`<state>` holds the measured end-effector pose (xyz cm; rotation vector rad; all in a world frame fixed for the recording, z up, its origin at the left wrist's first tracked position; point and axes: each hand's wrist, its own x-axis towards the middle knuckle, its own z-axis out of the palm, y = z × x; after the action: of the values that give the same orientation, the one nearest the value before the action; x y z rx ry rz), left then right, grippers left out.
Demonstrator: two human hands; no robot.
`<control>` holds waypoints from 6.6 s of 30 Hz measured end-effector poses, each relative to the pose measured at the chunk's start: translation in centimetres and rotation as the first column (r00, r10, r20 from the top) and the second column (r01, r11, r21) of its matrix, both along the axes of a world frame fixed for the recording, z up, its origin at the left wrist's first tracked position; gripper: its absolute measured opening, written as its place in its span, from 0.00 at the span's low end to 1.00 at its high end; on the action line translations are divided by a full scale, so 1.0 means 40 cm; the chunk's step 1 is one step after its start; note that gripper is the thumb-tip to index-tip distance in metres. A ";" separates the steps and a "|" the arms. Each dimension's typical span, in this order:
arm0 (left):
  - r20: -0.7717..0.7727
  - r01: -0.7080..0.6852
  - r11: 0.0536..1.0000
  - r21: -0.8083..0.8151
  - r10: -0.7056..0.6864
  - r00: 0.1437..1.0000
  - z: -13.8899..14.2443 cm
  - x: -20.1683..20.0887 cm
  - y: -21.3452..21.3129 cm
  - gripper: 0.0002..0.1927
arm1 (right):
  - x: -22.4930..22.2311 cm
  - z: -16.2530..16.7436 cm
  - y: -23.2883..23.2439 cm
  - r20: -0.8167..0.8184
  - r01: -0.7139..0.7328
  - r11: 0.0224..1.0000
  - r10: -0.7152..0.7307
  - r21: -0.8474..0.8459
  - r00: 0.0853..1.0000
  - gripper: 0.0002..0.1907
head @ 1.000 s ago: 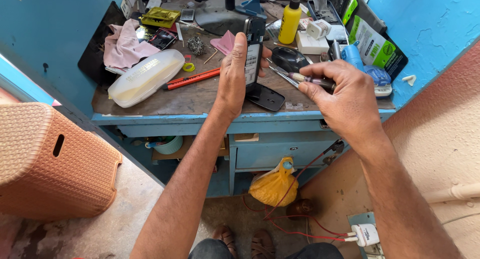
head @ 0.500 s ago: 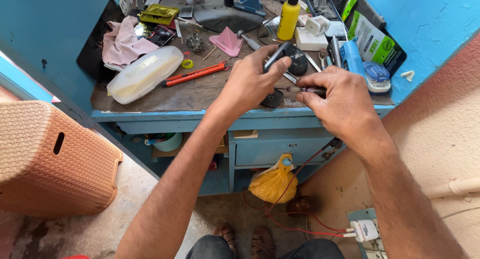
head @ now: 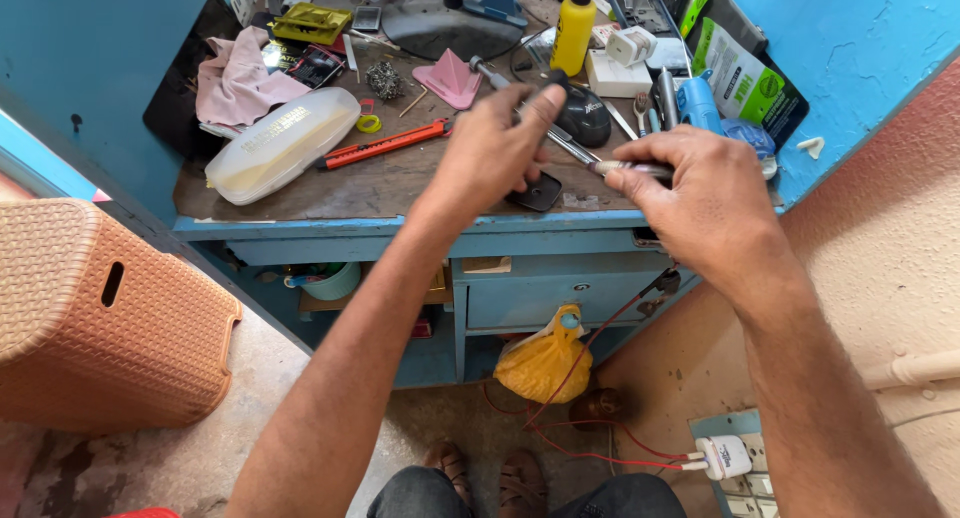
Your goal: The person sits at a cluttered repair workbench and uses a screwdriver to work on a mobile phone, prying at its back cover and battery compartment. They reposition the phone repeatedly, manipulate internal components with the screwdriver, and finally hold up the opened phone with its screen lit.
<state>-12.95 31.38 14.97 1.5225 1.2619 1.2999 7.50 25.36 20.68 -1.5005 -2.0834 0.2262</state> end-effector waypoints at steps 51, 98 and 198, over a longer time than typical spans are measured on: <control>0.687 0.210 0.977 0.043 -0.181 0.703 -0.055 -0.112 -0.030 0.29 | -0.037 -0.044 0.027 -0.273 -0.103 0.993 0.114 0.056 0.955 0.16; 0.715 0.172 0.979 0.109 -0.197 0.671 -0.098 -0.077 -0.023 0.29 | -0.134 -0.045 -0.015 -0.217 -0.364 0.845 0.470 0.393 0.856 0.09; 0.585 0.096 0.993 -0.069 -0.038 0.810 -0.144 -0.046 -0.007 0.32 | -0.091 -0.041 0.033 -0.458 -0.158 0.948 0.016 -0.275 0.889 0.14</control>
<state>-14.80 31.11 9.22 0.9676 0.8421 1.4847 3.87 26.68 19.04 -1.3548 -1.7893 0.8843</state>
